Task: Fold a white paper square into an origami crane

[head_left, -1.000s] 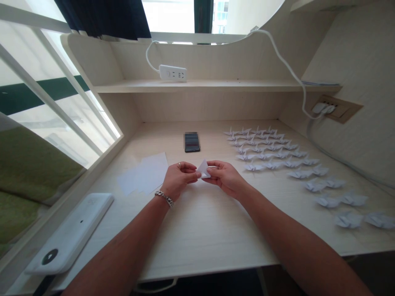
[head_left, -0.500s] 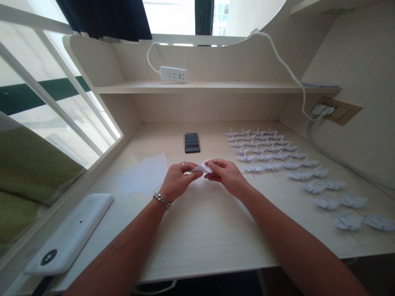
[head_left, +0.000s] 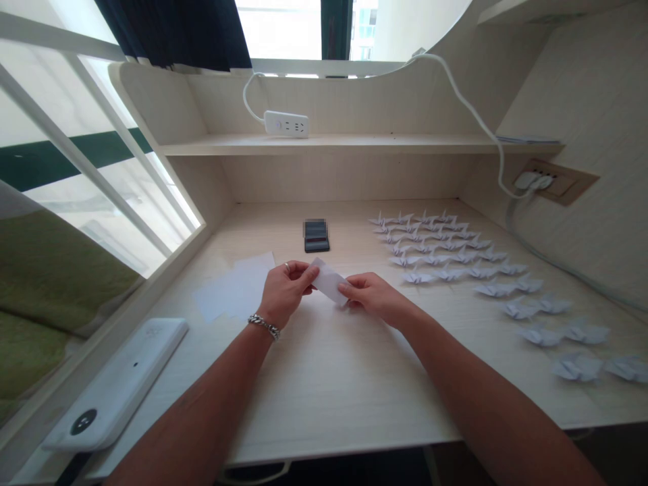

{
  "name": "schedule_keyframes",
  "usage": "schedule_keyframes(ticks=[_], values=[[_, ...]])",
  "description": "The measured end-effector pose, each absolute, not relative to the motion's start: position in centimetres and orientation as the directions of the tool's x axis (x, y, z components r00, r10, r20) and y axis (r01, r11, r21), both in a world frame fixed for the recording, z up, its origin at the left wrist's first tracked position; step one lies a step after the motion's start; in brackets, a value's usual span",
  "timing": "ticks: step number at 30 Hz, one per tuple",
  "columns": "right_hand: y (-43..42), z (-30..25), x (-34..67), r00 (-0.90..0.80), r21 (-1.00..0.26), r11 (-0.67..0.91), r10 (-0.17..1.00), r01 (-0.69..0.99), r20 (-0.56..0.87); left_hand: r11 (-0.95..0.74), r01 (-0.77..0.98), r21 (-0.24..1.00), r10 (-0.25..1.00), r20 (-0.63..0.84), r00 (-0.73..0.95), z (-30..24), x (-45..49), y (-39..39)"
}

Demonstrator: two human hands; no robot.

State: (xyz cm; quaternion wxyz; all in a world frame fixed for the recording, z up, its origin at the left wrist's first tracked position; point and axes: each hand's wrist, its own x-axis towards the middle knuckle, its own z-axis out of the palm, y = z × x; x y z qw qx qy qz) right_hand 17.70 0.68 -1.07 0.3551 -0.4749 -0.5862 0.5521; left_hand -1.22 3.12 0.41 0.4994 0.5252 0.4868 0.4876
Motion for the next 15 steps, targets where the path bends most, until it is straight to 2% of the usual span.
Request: schedule_keyframes(ticks=[2, 5, 9, 15], values=[[0.54, -0.78, 17.77, -0.32, -0.984, -0.175, 0.93, 0.037, -0.178, -0.029, 0.021, 0.999, 0.999, 0.028, 0.028, 0.43, -1.3, 3.21], [0.39, -0.43, 17.91, -0.364, -0.973, -0.222, 0.913, -0.062, -0.186, -0.049, 0.01, 0.999, 0.999, 0.05, -0.022, 0.37, -1.44, 3.45], [0.47, -0.44, 17.91, -0.361, -0.97, -0.221, 0.917, -0.098, -0.172, -0.054, -0.016, 0.998, 0.998, 0.053, -0.027, 0.3, -1.69, 3.64], [0.56, -0.5, 17.45, -0.233, -0.975, -0.198, 0.957, -0.098, -0.17, -0.02, -0.069, 0.997, 0.994, 0.027, 0.102, 0.45, -1.69, 3.31]])
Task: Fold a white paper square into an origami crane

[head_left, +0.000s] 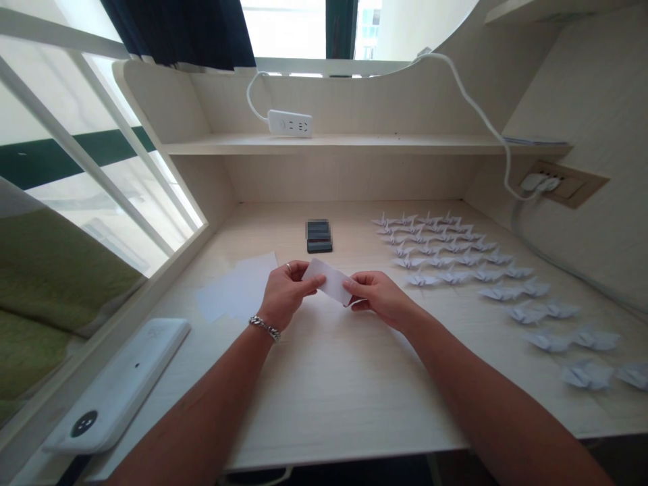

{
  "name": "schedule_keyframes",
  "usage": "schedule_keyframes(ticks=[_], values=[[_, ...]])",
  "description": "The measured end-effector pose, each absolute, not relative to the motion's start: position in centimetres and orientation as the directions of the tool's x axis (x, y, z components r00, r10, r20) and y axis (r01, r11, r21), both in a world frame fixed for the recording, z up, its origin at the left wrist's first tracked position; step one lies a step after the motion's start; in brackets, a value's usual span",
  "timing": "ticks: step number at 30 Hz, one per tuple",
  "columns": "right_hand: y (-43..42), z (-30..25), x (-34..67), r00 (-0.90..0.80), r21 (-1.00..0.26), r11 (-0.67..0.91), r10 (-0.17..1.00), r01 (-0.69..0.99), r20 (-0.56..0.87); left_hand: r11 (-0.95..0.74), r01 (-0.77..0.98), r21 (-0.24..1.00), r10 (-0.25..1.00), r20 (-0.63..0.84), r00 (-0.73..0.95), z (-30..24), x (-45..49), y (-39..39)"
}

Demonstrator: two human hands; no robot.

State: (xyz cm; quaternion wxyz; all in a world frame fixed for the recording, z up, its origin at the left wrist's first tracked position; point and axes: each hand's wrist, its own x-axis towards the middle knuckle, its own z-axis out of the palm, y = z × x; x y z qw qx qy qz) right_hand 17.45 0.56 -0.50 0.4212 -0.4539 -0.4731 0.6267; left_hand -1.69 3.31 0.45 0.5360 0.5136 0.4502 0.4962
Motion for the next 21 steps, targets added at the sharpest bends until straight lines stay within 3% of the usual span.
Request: schedule_keyframes(ticks=[9, 21], values=[[0.47, -0.47, 17.7, -0.271, -0.982, -0.131, 0.958, -0.134, -0.091, 0.017, -0.152, 0.988, 0.999, -0.01, 0.046, 0.4, -1.58, 3.34], [0.7, -0.18, 17.51, -0.043, -0.983, -0.093, 0.995, -0.159, -0.087, 0.077, -0.301, 0.951, 0.988, -0.033, 0.149, 0.48, -2.15, 3.4]])
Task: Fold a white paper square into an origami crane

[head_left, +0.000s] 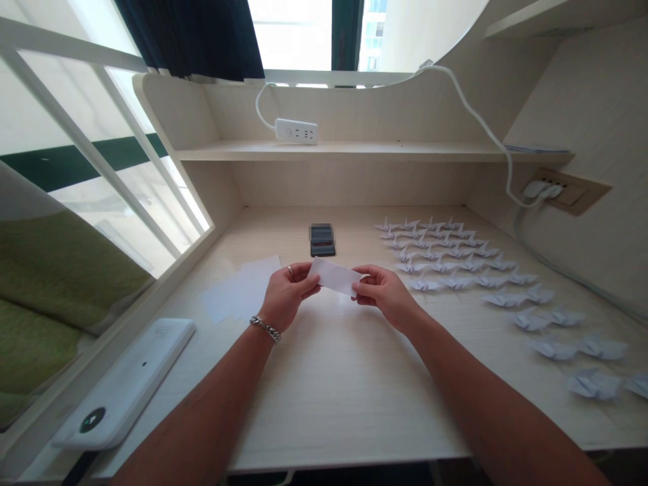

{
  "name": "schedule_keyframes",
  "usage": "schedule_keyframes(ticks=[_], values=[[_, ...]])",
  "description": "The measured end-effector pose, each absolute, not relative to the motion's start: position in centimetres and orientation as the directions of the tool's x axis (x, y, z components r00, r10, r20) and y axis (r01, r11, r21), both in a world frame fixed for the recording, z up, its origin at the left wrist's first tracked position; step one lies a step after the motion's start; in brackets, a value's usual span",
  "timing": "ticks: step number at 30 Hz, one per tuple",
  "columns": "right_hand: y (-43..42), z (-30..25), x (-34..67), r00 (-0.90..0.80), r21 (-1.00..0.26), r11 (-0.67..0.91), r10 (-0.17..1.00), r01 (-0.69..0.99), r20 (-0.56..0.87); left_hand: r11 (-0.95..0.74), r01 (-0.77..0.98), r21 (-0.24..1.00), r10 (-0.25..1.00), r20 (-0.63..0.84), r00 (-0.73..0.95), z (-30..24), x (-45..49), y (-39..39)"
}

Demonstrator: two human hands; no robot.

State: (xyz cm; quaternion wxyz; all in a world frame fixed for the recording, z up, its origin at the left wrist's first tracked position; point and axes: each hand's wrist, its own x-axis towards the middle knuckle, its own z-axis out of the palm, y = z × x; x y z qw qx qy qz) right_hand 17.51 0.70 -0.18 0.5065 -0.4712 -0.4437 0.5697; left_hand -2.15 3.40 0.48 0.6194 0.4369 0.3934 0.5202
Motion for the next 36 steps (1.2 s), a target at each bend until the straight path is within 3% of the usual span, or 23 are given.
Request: schedule_keyframes(ticks=[4, 7, 11, 14, 30, 33, 36], values=[[0.9, -0.5, 17.5, -0.026, -0.989, -0.072, 0.997, -0.132, -0.069, 0.06, -0.252, 0.966, 0.981, -0.01, 0.194, 0.5, -2.2, 3.4], [0.9, -0.7, 17.5, -0.057, -0.997, 0.021, 0.998, -0.076, 0.025, 0.039, -0.209, 0.977, 0.984, -0.001, 0.179, 0.4, -2.2, 3.4], [0.6, -0.9, 17.2, -0.088, -0.967, 0.203, 0.978, 0.154, 0.191, 0.026, -0.161, 0.987, 0.989, -0.002, 0.145, 0.4, -2.1, 3.4], [0.3, -1.0, 17.0, -0.091, -0.944, 0.226, 0.973, 0.242, 0.21, 0.031, -0.144, 0.989, 0.99, -0.011, 0.137, 0.5, -2.0, 3.2], [0.4, -0.9, 17.3, -0.161, -0.969, 0.212, 0.968, 0.129, 0.191, 0.041, -0.181, 0.983, 0.999, -0.036, 0.033, 0.8, -2.0, 3.4], [0.6, -1.1, 17.4, -0.143, -0.975, 0.194, 0.974, 0.107, 0.178, 0.048, -0.219, 0.975, 0.998, -0.037, 0.055, 0.9, -2.0, 3.3], [0.8, -1.4, 17.3, -0.127, -0.993, 0.117, 0.985, -0.018, 0.118, 0.063, -0.296, 0.953, 0.989, -0.02, 0.145, 1.0, -1.9, 3.2]])
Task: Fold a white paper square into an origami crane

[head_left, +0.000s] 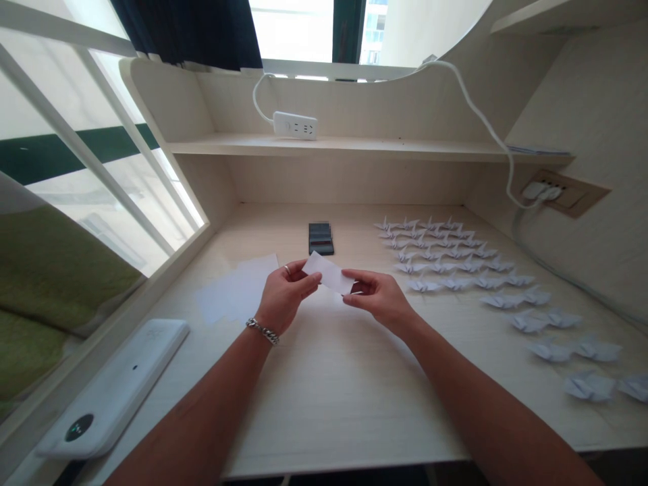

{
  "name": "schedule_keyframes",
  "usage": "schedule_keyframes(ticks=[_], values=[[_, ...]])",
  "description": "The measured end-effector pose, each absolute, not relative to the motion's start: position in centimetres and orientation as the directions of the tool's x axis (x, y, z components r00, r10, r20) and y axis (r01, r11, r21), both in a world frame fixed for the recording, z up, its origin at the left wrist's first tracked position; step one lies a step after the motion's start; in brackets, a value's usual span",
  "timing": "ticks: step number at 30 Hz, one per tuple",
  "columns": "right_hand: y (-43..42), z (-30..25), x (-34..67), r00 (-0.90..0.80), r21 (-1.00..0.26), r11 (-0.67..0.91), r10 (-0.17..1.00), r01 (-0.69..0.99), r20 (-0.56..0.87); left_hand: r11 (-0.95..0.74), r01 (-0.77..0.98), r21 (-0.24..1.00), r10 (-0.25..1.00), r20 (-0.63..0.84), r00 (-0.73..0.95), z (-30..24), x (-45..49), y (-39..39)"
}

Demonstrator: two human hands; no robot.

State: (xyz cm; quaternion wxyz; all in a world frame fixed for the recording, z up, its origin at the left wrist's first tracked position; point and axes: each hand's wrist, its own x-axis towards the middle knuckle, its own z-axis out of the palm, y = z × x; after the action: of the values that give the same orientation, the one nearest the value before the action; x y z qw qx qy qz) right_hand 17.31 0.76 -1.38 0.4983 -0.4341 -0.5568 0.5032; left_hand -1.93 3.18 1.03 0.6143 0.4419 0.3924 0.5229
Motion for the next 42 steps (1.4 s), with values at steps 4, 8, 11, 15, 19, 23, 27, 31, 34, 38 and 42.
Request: schedule_keyframes(ticks=[4, 8, 11, 15, 19, 23, 27, 31, 34, 38, 42], values=[[0.7, -1.2, 17.0, -0.127, -0.975, 0.019, 0.991, -0.222, 0.048, 0.059, -0.334, 0.941, 0.965, 0.031, 0.26, 0.9, -1.7, 3.0], [0.4, -0.8, 16.5, -0.147, -0.953, -0.038, 0.989, -0.3, 0.007, 0.037, -0.346, 0.937, 0.959, 0.064, 0.276, 0.5, -1.4, 2.9], [0.2, -0.5, 16.3, -0.16, -0.948, -0.073, 0.987, -0.308, -0.024, 0.031, -0.358, 0.933, 0.957, 0.075, 0.279, 0.4, -1.2, 2.9], [0.1, -0.4, 16.2, -0.19, -0.951, -0.094, 0.981, -0.293, -0.038, 0.02, -0.361, 0.932, 0.959, 0.084, 0.271, 0.3, -1.2, 3.0], [0.0, -0.4, 16.0, -0.189, -0.97, -0.085, 0.981, -0.228, -0.042, 0.017, -0.361, 0.932, 0.957, 0.09, 0.277, 0.0, -1.3, 3.1], [0.1, -0.7, 15.6, -0.089, -0.992, -0.05, 0.995, -0.116, -0.039, 0.021, -0.351, 0.936, 0.957, 0.082, 0.277, -0.2, -1.3, 3.1], [0.4, -1.2, 15.4, 0.054, -0.995, 0.005, 0.999, -0.096, 0.0, 0.074, -0.376, 0.924, 0.967, 0.026, 0.255, 0.2, -1.2, 2.8], [0.7, -1.6, 15.2, 0.137, -0.992, -0.011, 0.99, -0.122, -0.027, 0.131, -0.353, 0.926, 0.975, -0.055, 0.217, 0.3, -0.8, 2.8], [0.5, -1.9, 15.0, 0.118, -0.993, -0.025, 0.992, -0.115, -0.039, 0.103, -0.282, 0.954, 0.992, -0.077, 0.101, -0.2, -0.5, 3.1], [0.1, -1.6, 14.8, 0.035, -1.0, 0.007, 0.999, -0.017, 0.006, 0.008, 0.024, 1.0, 0.999, -0.007, -0.037, -0.5, -0.6, 3.2], [0.0, -1.1, 14.9, -0.042, -0.993, 0.084, 0.996, 0.079, 0.08, -0.045, 0.266, 0.963, 0.999, 0.05, -0.011, -0.1, -0.7, 2.6]])
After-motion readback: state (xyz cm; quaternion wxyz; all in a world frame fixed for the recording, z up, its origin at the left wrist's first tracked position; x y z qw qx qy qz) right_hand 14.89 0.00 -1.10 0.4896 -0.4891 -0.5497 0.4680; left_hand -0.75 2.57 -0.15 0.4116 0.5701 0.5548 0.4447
